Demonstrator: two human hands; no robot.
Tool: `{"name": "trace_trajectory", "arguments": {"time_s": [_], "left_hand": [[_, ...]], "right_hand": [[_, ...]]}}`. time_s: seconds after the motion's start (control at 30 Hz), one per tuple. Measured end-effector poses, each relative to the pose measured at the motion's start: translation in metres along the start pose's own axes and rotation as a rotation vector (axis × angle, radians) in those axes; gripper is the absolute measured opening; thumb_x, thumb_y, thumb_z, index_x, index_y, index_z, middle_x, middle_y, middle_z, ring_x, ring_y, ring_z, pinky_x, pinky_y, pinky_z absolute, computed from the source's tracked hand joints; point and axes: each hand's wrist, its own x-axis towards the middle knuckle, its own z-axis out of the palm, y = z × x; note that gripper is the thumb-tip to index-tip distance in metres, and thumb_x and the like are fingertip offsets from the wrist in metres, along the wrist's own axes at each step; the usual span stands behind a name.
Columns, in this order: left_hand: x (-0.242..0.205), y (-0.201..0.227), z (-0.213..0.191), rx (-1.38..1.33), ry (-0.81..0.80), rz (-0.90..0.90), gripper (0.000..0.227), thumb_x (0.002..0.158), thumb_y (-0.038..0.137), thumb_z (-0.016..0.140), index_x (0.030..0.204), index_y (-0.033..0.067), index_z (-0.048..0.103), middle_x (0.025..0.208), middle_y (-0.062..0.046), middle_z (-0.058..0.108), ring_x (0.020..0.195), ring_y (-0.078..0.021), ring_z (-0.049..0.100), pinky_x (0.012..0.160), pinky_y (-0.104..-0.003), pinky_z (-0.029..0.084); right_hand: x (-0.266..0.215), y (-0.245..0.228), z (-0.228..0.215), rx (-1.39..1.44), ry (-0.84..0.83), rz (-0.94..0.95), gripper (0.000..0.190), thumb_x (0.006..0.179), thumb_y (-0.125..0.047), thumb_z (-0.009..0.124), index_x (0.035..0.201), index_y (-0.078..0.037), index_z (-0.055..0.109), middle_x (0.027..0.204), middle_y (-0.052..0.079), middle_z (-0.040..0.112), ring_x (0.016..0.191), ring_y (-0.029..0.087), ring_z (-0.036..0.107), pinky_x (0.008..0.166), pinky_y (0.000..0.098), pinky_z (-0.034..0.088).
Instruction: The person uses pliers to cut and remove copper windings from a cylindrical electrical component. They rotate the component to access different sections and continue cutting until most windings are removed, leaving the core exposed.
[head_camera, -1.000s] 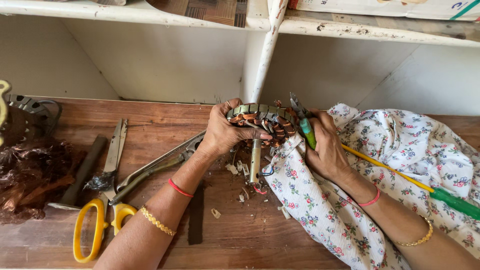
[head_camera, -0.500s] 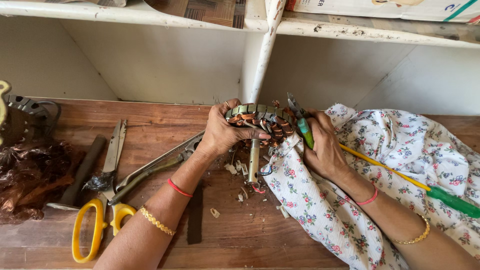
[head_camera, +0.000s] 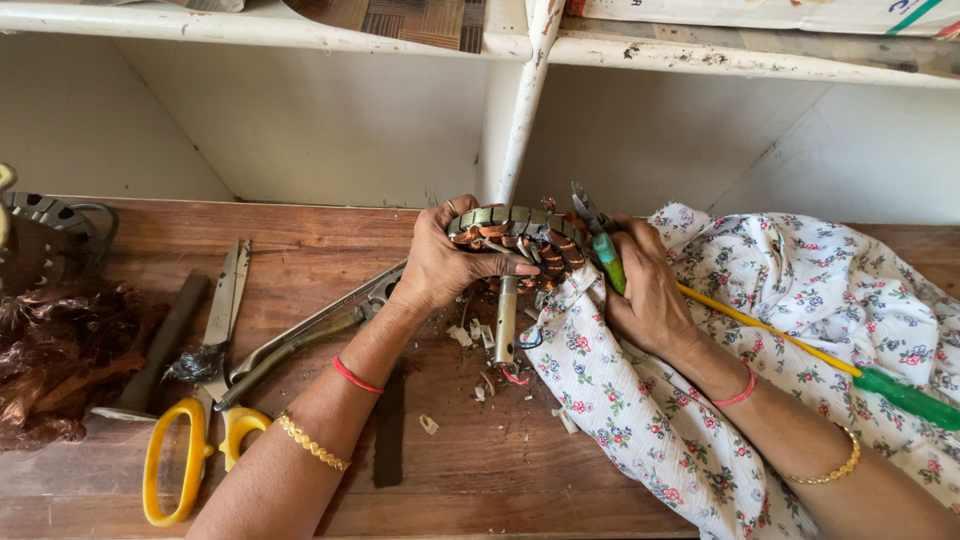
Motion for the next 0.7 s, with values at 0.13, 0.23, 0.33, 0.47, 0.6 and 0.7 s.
{"name": "trace_trajectory", "arguments": {"time_s": [0.13,0.23,0.33,0.47,0.6,0.7], "left_hand": [[-0.0001,-0.0013,0.0,0.012,0.001,0.02,0.039,0.069,-0.003,0.091,0.095,-0.0018,0.062,0.093,-0.011,0.078,0.087,-0.015,0.075,0.08,-0.035,0.068],[-0.0005,-0.0017,-0.0004,0.047,0.006,0.041,0.039,0.069,-0.002,0.092,0.096,-0.0014,0.064,0.093,-0.01,0.078,0.087,-0.0136,0.074,0.08,-0.034,0.067],[-0.0011,-0.0015,-0.0004,0.059,0.018,0.022,0.04,0.068,-0.002,0.092,0.096,-0.0006,0.064,0.092,-0.009,0.077,0.085,-0.013,0.074,0.078,-0.033,0.066],[0.0,-0.0025,-0.0003,0.038,0.015,0.012,0.04,0.068,0.0,0.092,0.096,-0.0008,0.064,0.09,-0.008,0.076,0.085,-0.0132,0.073,0.078,-0.034,0.067],[-0.0035,-0.0002,0.001,0.096,0.024,0.063,0.043,0.07,0.007,0.095,0.094,-0.0009,0.061,0.092,-0.008,0.077,0.09,-0.0127,0.074,0.082,-0.033,0.068],[-0.0077,0.0057,0.0082,0.491,0.234,0.264,0.059,0.059,0.013,0.105,0.096,-0.0012,0.061,0.087,-0.012,0.073,0.082,-0.0149,0.067,0.077,-0.034,0.062]], "right_hand": [[0.0002,-0.0001,0.0006,0.015,0.004,0.003,0.027,0.084,0.001,0.062,0.11,0.01,0.058,0.134,0.026,0.051,0.128,0.041,0.051,0.112,0.0498,0.04],[0.0004,-0.001,0.0003,0.027,0.005,0.004,0.027,0.086,-0.001,0.063,0.11,0.01,0.057,0.134,0.026,0.052,0.128,0.041,0.051,0.111,0.0497,0.04],[0.001,-0.0004,-0.0008,0.009,-0.001,-0.003,0.029,0.084,0.0,0.062,0.111,0.01,0.057,0.134,0.027,0.051,0.128,0.041,0.051,0.111,0.0497,0.04],[-0.0008,0.0004,0.0001,0.013,-0.006,0.003,0.029,0.082,0.0,0.063,0.11,0.01,0.057,0.134,0.027,0.051,0.128,0.041,0.051,0.111,0.05,0.04],[-0.0003,0.0018,0.0014,0.009,-0.011,0.012,0.029,0.084,0.0,0.063,0.11,0.01,0.057,0.132,0.026,0.051,0.127,0.04,0.051,0.111,0.0495,0.04],[-0.0002,0.0019,0.0008,-0.001,-0.007,0.0,0.031,0.081,0.003,0.062,0.11,0.01,0.057,0.131,0.026,0.051,0.127,0.041,0.051,0.111,0.0493,0.04]]}}
